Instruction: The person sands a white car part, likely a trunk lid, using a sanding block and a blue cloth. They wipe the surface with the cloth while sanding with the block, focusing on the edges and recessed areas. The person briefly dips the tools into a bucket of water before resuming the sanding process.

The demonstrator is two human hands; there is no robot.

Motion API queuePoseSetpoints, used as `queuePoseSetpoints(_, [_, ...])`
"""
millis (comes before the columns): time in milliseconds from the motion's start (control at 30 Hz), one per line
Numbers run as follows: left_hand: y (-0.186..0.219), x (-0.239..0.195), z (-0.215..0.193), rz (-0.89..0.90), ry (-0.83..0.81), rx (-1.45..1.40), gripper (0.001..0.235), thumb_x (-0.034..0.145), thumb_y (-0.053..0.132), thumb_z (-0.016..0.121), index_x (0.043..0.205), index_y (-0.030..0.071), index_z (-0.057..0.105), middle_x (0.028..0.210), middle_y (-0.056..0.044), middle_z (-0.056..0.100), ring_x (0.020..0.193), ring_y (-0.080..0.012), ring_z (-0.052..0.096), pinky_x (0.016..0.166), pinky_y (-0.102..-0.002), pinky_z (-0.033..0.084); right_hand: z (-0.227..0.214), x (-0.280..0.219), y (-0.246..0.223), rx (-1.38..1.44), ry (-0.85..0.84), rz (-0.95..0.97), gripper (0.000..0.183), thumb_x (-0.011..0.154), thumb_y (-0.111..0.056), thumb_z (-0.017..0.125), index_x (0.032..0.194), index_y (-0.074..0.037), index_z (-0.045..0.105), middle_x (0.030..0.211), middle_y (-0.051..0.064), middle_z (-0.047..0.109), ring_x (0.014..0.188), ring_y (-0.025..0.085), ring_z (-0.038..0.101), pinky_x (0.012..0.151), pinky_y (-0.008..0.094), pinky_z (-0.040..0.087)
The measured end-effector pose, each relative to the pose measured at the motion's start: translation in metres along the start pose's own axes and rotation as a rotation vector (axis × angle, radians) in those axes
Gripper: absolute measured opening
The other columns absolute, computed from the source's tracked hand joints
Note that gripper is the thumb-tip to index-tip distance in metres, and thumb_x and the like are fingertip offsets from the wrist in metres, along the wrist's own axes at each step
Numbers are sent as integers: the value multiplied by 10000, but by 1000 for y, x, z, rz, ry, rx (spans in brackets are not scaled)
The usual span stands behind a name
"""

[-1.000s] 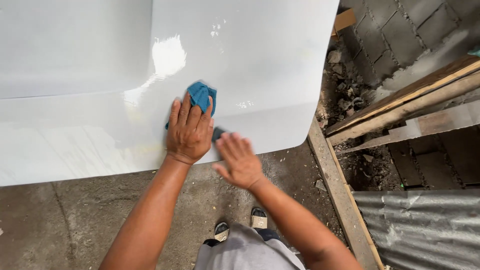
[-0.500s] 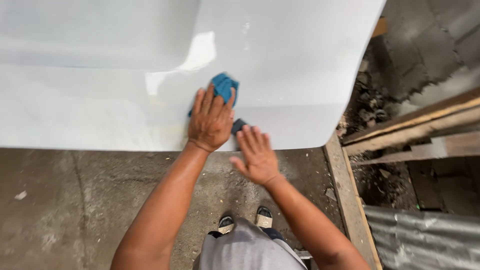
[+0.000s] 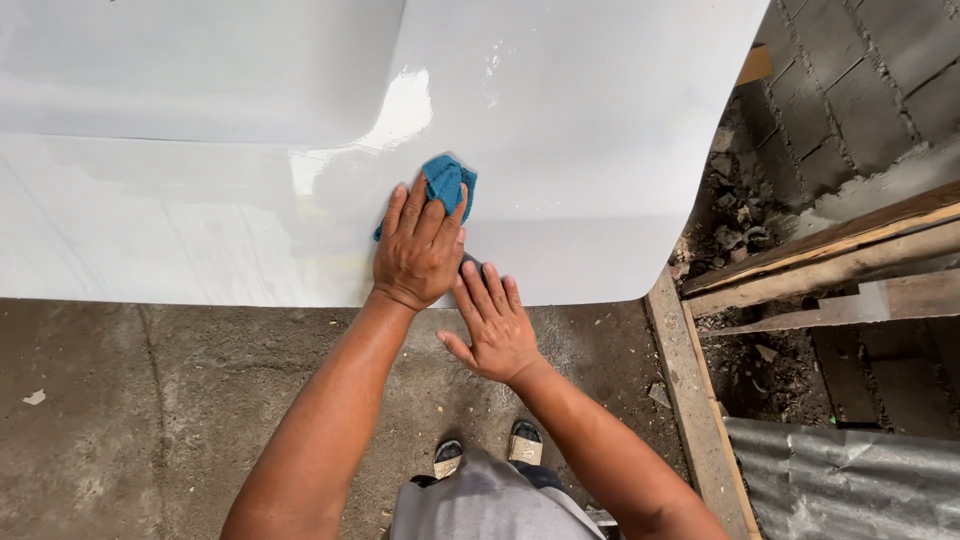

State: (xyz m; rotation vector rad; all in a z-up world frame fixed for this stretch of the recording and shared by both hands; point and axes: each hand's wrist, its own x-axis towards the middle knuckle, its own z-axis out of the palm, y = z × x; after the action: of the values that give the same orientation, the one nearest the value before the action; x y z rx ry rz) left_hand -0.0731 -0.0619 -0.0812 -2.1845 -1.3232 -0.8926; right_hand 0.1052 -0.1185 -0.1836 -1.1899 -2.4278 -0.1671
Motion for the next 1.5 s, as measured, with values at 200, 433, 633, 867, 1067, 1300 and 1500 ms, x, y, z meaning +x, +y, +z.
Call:
queuePoseSetpoints(200, [4,-2,1,-18,-22,-11,508,1038,282,587,1500,69,574,1371,-147,592,1499,-373,403,1279,-535,210,-28,-24,134,-102,354,596,870,1113,-582,313,1667,-117,-171,1755,171,-134,1640,318,-87,1338,513,-38])
queuePoseSetpoints(433, [8,-1,-4,-52,-14,-21,536,1038,298,552,1515,54,554,1390,-152,587,1489,-377,400,1270,-540,202,-14,5,53,-37,463,395,893,1066,-577,401,1669,-150,-101,1752,136,-70,1646,290,-47,1345,509,0])
queuePoseSetpoints(633, [-6,-8,-7,-29,-56,-5,541,1053,300,555,1544,74,521,1423,-154,571,1500,-382,401,1279,-554,197,18,-3,22,33,31,-17,999,1028,-604,508,1659,-96,-76,1719,179,-47,1595,351,2,1281,525,8])
queuePoseSetpoints(867, [2,-9,-5,-65,-53,-44,569,1050,299,538,1573,90,452,1490,-158,543,1512,-377,373,1282,-547,183,-19,-45,125,-93,385,554,947,1072,-615,374,1676,-158,-195,1739,196,-126,1632,350,-66,1342,535,-27])
queuePoseSetpoints(1067, [2,-9,2,-68,-65,-24,566,1058,303,524,1576,89,452,1471,-153,543,1523,-376,357,1282,-548,177,8,-16,51,-74,223,322,936,1053,-653,378,1659,-96,-68,1739,197,-37,1621,347,-35,1306,538,-3])
queuePoseSetpoints(1300, [3,-8,1,-49,-20,-36,562,1057,296,527,1577,99,446,1471,-136,557,1525,-357,358,1284,-536,178,1,-36,98,-62,205,323,997,1025,-682,399,1648,-99,-117,1726,203,-92,1608,358,-73,1288,564,-18])
queuePoseSetpoints(1500, [2,-6,0,-56,-33,-42,560,1048,297,542,1565,88,491,1409,-137,573,1509,-370,379,1284,-539,188,-20,-29,126,-126,426,612,972,1061,-578,446,1659,-177,-206,1755,177,-170,1656,346,-88,1355,585,17])
